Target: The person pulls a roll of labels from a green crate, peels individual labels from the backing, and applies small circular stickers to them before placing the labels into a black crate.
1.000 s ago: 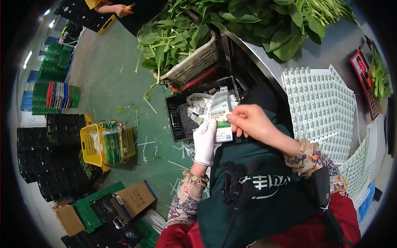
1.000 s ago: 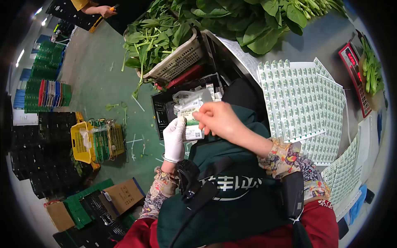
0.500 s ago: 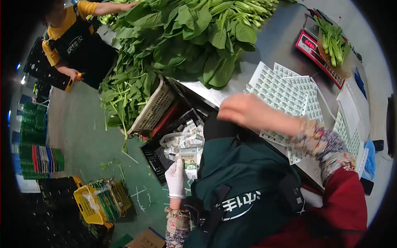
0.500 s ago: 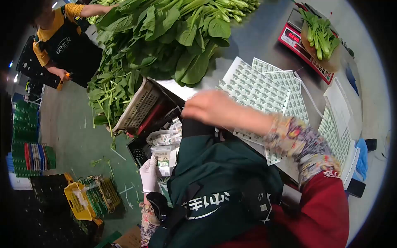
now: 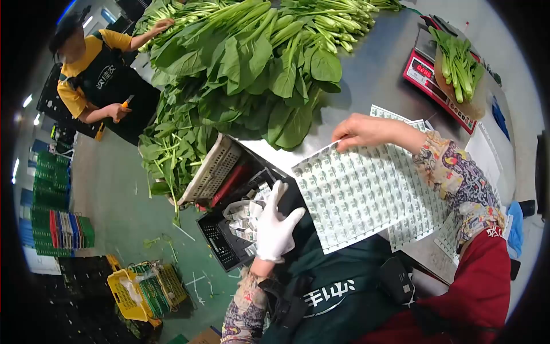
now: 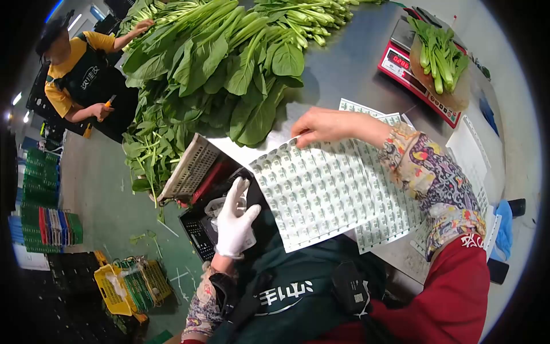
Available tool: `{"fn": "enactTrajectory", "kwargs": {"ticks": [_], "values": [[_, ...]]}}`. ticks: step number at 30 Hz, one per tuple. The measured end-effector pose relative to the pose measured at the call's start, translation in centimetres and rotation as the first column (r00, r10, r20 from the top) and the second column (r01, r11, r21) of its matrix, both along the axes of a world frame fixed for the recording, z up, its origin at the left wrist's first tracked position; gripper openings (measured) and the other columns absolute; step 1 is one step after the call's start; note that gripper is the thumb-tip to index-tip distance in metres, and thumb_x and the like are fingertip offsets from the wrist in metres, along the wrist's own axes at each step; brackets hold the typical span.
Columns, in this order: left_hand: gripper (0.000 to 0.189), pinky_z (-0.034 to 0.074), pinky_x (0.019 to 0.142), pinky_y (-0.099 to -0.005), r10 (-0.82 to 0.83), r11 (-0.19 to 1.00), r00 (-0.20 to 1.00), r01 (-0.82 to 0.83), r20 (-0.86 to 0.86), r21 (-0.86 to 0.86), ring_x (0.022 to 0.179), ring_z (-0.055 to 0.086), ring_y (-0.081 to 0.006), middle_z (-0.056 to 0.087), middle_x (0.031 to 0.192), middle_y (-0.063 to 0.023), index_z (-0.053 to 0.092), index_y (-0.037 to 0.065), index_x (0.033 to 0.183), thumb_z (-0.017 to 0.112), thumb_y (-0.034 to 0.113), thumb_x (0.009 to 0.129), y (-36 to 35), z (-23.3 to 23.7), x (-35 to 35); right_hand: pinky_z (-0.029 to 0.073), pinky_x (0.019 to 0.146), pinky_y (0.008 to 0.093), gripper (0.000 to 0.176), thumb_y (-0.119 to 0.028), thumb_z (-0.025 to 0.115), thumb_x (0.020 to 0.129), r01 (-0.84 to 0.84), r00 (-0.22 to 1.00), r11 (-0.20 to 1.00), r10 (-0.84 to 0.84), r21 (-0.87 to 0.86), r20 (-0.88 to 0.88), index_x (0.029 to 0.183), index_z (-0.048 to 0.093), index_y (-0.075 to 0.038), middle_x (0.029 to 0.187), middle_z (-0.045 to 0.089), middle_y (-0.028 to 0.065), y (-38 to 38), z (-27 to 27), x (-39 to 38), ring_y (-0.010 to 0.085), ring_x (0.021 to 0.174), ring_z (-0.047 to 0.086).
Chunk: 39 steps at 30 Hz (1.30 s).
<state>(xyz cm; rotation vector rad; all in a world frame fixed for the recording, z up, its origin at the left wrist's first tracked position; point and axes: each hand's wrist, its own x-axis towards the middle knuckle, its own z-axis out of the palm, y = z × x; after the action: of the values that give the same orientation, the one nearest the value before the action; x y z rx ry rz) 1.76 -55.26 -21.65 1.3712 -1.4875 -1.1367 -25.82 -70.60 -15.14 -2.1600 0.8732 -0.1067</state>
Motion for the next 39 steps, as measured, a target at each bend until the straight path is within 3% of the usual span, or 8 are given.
{"fn": "enactTrajectory", "kwargs": {"ticks": [5,8,14,25,30,33,36,39], "values": [[0.033,0.048,0.080,-0.0240,-0.032,0.961,0.847,0.172,-0.531,0.217,0.091,0.058,-0.0108,0.061,0.107,-0.0077,0.050,-0.005,0.119,0.056,0.003,0.088,-4.0,1.1,-3.6,0.047,0.073,0.0311,0.032,-0.026,0.061,0.086,0.022,0.997,0.983,-0.009,0.185,-0.072,0.102,0.061,0.000,0.089,0.065,0.0103,1.7,-0.3,-1.2,0.0191,0.080,0.060],[0.025,0.047,0.076,-0.0219,0.013,0.947,0.871,0.148,-0.492,0.287,0.088,0.057,-0.0086,0.063,0.100,-0.0060,0.055,-0.004,0.113,0.056,0.005,0.089,-4.6,0.7,-4.7,0.046,0.073,0.0390,0.040,-0.037,0.059,0.085,0.041,0.969,0.992,-0.012,-0.116,0.246,0.110,0.053,-0.006,0.097,0.058,0.0096,3.3,-1.8,-0.4,0.0271,0.085,0.057],[0.026,0.045,0.071,-0.0187,-0.011,0.955,0.922,0.124,-0.387,0.270,0.081,0.055,-0.0040,0.062,0.096,-0.0020,0.056,-0.004,0.113,0.056,0.006,0.089,-4.9,0.4,-5.5,0.048,0.053,0.0338,0.030,-0.038,0.054,0.086,-0.006,0.989,0.714,0.108,-0.700,0.101,0.096,0.053,-0.010,0.077,0.052,0.0061,3.2,-2.1,3.1,0.0221,0.069,0.059],[0.020,0.040,0.054,-0.0195,0.053,0.960,0.997,-0.038,-0.047,0.278,0.061,0.045,-0.0017,0.060,0.067,0.0016,0.067,-0.003,0.088,0.060,0.016,0.088,-5.2,0.5,-6.8,0.048,0.048,0.0298,0.011,-0.011,0.054,0.078,-0.076,0.950,0.629,0.282,-0.774,0.136,0.088,0.051,-0.009,0.068,0.050,0.0018,2.8,-3.6,1.9,0.0176,0.060,0.058],[0.020,0.039,0.054,-0.0189,0.075,0.988,0.977,-0.046,-0.198,0.144,0.060,0.045,-0.0016,0.062,0.070,0.0016,0.067,-0.002,0.091,0.061,0.016,0.088,-5.5,-0.3,-7.9,0.048,0.049,0.0299,0.018,-0.007,0.059,0.074,0.094,0.946,0.655,0.177,-0.750,0.272,0.092,0.056,-0.008,0.071,0.056,0.0034,4.1,-3.0,0.8,0.0190,0.062,0.060],[0.021,0.041,0.056,-0.0193,0.095,0.970,0.950,-0.021,-0.298,0.242,0.062,0.047,-0.0023,0.062,0.072,0.0016,0.067,-0.003,0.093,0.061,0.017,0.088,-5.4,-0.2,-7.9,0.049,0.051,0.0304,0.017,-0.009,0.060,0.077,0.207,0.924,0.673,0.103,-0.710,0.367,0.094,0.056,-0.008,0.071,0.055,0.0050,4.6,-2.9,0.4,0.0216,0.061,0.059],[0.031,0.045,0.067,-0.0211,0.076,0.996,0.970,-0.066,-0.229,0.052,0.076,0.056,-0.0078,0.064,0.088,-0.0059,0.058,-0.006,0.108,0.056,0.020,0.091,-5.5,-1.1,-7.1,0.047,0.054,0.0244,0.018,-0.018,0.051,0.091,0.549,0.654,0.834,-0.381,-0.062,0.654,0.106,0.053,-0.008,0.077,0.055,0.0021,5.4,-0.9,1.6,0.0113,0.069,0.057],[0.040,0.045,0.076,-0.0222,0.177,0.984,0.928,-0.155,-0.327,0.090,0.090,0.056,-0.0103,0.063,0.102,-0.0107,0.043,-0.004,0.126,0.047,0.022,0.096,-4.6,0.0,-4.4,0.044,0.058,0.0194,0.032,-0.022,0.044,0.097,0.460,0.512,0.807,-0.582,0.370,0.632,0.124,0.043,-0.007,0.091,0.054,-0.0005,6.8,1.3,2.9,0.0060,0.079,0.051]]}}
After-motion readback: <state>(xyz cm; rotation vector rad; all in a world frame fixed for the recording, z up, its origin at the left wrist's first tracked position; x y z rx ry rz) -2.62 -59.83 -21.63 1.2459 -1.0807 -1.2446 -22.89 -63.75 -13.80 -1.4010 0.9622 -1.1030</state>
